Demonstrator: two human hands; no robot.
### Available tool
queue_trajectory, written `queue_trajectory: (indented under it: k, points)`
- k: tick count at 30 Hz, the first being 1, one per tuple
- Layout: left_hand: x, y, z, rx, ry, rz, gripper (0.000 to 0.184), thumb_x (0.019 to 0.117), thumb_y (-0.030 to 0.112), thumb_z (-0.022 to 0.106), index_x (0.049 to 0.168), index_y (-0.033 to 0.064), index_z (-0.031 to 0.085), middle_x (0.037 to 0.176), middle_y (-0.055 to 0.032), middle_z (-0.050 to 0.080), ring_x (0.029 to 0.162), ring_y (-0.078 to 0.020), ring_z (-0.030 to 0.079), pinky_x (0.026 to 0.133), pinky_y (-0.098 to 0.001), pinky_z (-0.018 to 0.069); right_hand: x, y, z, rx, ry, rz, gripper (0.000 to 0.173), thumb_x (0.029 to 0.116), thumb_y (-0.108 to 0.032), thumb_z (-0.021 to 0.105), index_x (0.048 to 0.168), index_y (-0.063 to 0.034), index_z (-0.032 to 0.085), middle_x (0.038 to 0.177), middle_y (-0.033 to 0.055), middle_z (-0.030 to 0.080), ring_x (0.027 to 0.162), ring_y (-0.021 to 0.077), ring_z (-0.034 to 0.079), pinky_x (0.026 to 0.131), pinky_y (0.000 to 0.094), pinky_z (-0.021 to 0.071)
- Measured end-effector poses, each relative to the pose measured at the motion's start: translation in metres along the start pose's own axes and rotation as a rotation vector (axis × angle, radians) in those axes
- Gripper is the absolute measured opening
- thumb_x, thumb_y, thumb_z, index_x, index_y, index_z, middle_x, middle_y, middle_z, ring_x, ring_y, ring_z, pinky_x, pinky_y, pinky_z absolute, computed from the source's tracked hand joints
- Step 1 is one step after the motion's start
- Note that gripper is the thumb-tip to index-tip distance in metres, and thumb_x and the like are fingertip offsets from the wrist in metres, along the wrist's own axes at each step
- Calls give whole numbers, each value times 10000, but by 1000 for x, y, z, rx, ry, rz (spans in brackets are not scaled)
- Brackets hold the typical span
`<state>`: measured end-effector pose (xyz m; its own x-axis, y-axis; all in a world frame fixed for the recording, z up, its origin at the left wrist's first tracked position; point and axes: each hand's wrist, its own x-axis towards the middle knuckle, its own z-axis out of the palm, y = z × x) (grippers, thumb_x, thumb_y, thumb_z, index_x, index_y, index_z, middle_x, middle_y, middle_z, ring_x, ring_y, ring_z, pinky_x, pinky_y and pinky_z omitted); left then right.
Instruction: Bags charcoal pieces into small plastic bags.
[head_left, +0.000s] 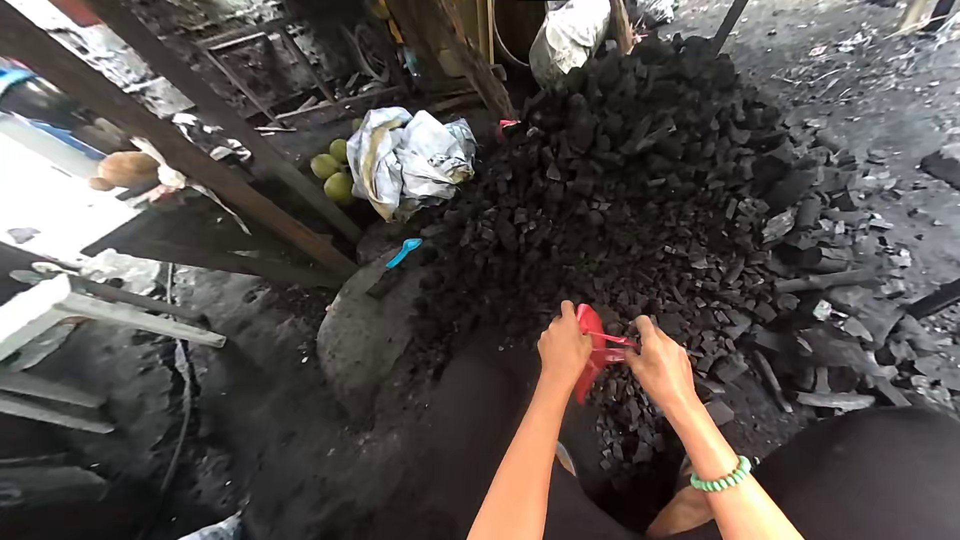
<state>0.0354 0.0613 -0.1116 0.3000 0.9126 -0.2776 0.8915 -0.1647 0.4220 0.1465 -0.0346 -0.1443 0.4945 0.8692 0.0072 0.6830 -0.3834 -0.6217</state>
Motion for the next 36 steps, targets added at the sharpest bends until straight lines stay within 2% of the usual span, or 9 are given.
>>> queue_trajectory:
  k: [6, 14, 18, 20, 22, 25, 27, 31, 36]
  points:
    - [12, -31, -12, -691, -303, 25, 509, 865, 23, 780, 1316, -26, 548, 1138, -237, 652, 965, -324, 658, 822, -489, 563, 10, 12, -7, 301, -76, 109, 171, 975, -120, 671, 1057, 24, 715, 952, 223, 704, 887, 395, 680, 796, 628, 518]
    - [7, -20, -9, -763, 85, 3, 290, 964, 174, 721, 1152, -36, 654, 1055, -221, 688, 951, -320, 671, 863, -515, 537, -21, -5, -15, 827, 126, -264, 191, 901, -125, 592, 1022, -38, 711, 1005, -21, 730, 917, 10, 673, 816, 216, 569]
    - [13, -15, -8, -1221, 95, -109, 263, 1030, 176, 620, 1205, -20, 625, 1035, -167, 675, 868, -220, 653, 780, -394, 551, -34, 12, -34, 495, -235, -534, 266, 878, -257, 698, 966, -21, 786, 1108, 130, 763, 1224, 285, 664, 1190, 650, 282]
    - [11, -8, -8, -1362, 53, -150, 280, 1044, 172, 587, 1264, -2, 591, 1049, -155, 670, 870, -208, 659, 772, -379, 562, -35, 18, -40, 476, -366, -441, 377, 905, -331, 717, 1105, -17, 772, 1211, 134, 737, 1234, 258, 658, 1184, 577, 352]
    - [7, -3, -7, -1415, 3, -129, 329, 1045, 134, 573, 1354, 29, 534, 1095, -155, 664, 892, -209, 671, 775, -372, 575, -33, 23, -38, 618, -153, -286, 368, 935, -289, 678, 1184, -24, 731, 1218, 112, 717, 1019, 161, 719, 916, 368, 601]
    - [1, 2, -4, -1339, -82, -44, 425, 1004, 26, 609, 1406, 29, 473, 1149, -165, 642, 903, -208, 671, 763, -359, 581, -25, 19, -40, 503, 365, -170, 329, 939, -256, 647, 1141, -5, 710, 1109, 132, 645, 732, 120, 610, 623, 290, 534]
    - [-3, 4, 1, -1272, -134, 12, 481, 962, -34, 642, 1405, 23, 463, 1183, -175, 632, 940, -217, 667, 791, -371, 579, -23, 18, -39, 337, 493, -258, 342, 919, -291, 678, 1075, 10, 721, 1067, 152, 640, 742, 144, 614, 628, 297, 542]
    - [-14, 8, 15, -1177, -111, 79, 557, 888, -59, 718, 1389, -6, 481, 1227, -195, 632, 1035, -234, 660, 880, -396, 568, -26, 3, -20, -47, 262, -482, 504, 753, -357, 863, 1096, -13, 724, 1067, 216, 705, 950, 424, 691, 816, 637, 535]
    - [-19, -2, 26, -1016, -21, 68, 504, 873, 25, 780, 1316, -4, 540, 1143, -211, 662, 1003, -280, 672, 868, -449, 567, -27, -2, 6, -36, 226, -392, 191, 818, 47, 717, 1008, 35, 721, 931, 191, 732, 883, 378, 735, 796, 593, 574]
